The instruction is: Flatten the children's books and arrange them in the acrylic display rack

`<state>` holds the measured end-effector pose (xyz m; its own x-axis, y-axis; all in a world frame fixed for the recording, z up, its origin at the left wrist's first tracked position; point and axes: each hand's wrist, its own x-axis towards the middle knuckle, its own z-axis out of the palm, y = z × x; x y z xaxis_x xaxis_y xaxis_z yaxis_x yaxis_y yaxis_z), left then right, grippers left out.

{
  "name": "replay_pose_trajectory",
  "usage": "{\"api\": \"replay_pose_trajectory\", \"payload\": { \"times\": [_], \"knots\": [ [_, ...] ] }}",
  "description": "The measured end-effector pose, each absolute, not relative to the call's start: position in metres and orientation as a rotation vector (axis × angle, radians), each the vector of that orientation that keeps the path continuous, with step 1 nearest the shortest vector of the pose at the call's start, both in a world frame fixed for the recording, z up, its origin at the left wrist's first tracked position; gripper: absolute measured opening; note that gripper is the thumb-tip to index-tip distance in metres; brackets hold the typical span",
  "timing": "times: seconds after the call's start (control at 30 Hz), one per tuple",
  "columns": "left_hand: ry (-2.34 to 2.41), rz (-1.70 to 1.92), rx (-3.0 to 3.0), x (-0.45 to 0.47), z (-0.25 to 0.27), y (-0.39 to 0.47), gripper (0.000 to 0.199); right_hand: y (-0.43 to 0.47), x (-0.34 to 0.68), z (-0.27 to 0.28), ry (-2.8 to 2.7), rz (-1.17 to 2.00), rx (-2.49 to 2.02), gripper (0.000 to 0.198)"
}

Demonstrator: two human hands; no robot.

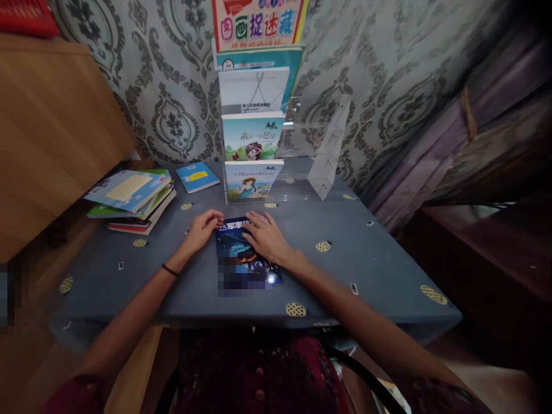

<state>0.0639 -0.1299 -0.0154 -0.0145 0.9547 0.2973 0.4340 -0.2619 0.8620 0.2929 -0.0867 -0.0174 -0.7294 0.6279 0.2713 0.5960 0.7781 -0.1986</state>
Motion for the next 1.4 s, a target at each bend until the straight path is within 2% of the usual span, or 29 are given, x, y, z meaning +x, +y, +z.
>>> {"api": "replay_pose_trajectory", "payload": {
  "times": [0.1,0.23,0.43,0.6,1.0,1.27,1.4],
  "knots": [
    [1.443,1.195,1.724,0.047,-0.031,-0.116,0.022,-0.111,0.269,-0.015,-2.716,0.126,-0.794,0.036],
    [1.447,1.202,1.763,0.046,-0.039,-0.118,0.025,-0.146,0.251,-0.021,-2.867,0.217,-0.57,0.042],
    [1.522,1.141,1.967,0.046,-0.038,-0.122,0.028,-0.197,0.283,-0.021,-2.957,0.444,-0.328,0.051],
    [1.559,1.131,2.08,0.051,-0.037,-0.128,0.026,-0.198,0.318,-0.017,-2.866,0.57,-0.5,0.057],
    [1.633,1.018,2.301,0.065,-0.038,-0.14,0.026,-0.076,0.282,-0.038,-2.645,0.336,-1.066,0.055],
    [2.105,0.789,2.314,0.078,-0.034,-0.159,0.026,-0.073,0.284,-0.034,-2.611,0.273,-1.122,0.053],
    [2.091,0.635,2.439,0.09,-0.032,-0.182,0.024,-0.072,0.264,-0.021,-2.672,0.221,-1.033,0.044]
  ]
}}
